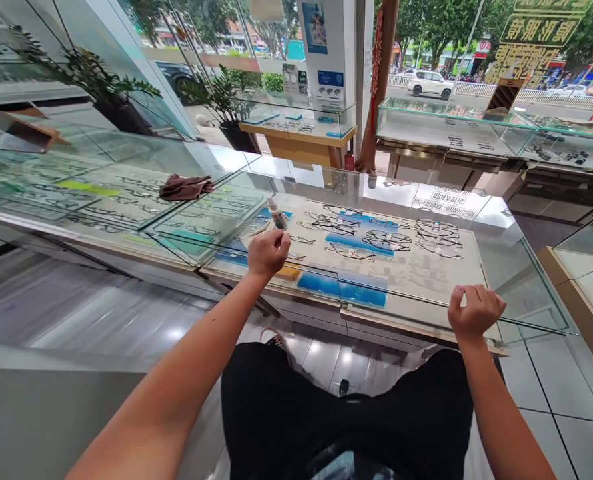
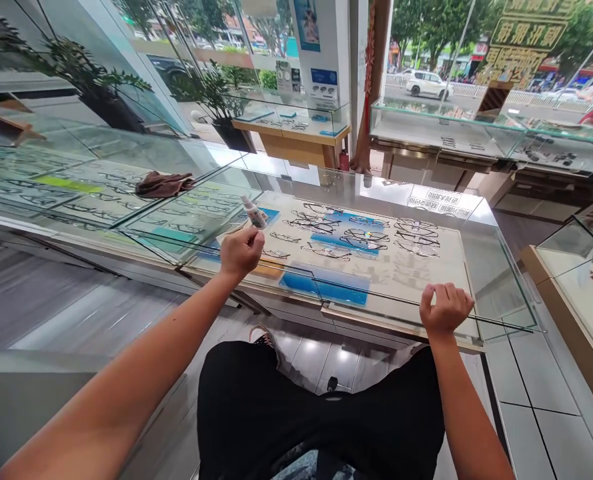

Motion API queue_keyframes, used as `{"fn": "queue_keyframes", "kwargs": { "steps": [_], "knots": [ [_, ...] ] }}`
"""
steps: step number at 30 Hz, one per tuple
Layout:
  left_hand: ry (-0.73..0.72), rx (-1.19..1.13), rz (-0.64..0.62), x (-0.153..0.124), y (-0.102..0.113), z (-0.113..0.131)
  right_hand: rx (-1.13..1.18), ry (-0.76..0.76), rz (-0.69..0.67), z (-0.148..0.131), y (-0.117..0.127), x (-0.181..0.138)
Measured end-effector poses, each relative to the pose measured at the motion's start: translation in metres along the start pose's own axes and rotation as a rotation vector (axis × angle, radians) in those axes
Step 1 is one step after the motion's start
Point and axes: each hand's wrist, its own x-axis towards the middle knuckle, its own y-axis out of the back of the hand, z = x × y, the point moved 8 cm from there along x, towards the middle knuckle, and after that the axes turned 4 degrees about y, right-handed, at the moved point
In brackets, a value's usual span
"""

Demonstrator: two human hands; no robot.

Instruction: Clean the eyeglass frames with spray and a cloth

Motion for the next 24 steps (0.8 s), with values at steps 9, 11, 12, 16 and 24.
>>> {"fn": "queue_keyframes", "kwargs": {
  "steps": [9, 11, 12, 16, 24],
  "knots": [
    [-0.087, 0.013, -0.117, -0.015, -0.009, 0.006, -0.141, 0.152, 0.206, 0.010, 0.012, -0.020],
    [-0.080, 0.047, -0.171, -0.019, -0.012, 0.008, -0.129, 0.275, 0.308, -0.005, 0.023, -0.027],
    [-0.064, 0.072, -0.199, -0.021, -0.013, 0.008, -0.112, 0.320, 0.351, -0.012, 0.028, -0.029],
    [-0.051, 0.118, -0.267, -0.028, -0.016, 0.013, -0.132, 0.373, 0.421, -0.024, 0.039, -0.032],
    [-0.108, 0.114, -0.278, -0.035, -0.018, 0.019, -0.198, 0.427, 0.457, -0.024, 0.047, -0.034]
  ]
}}
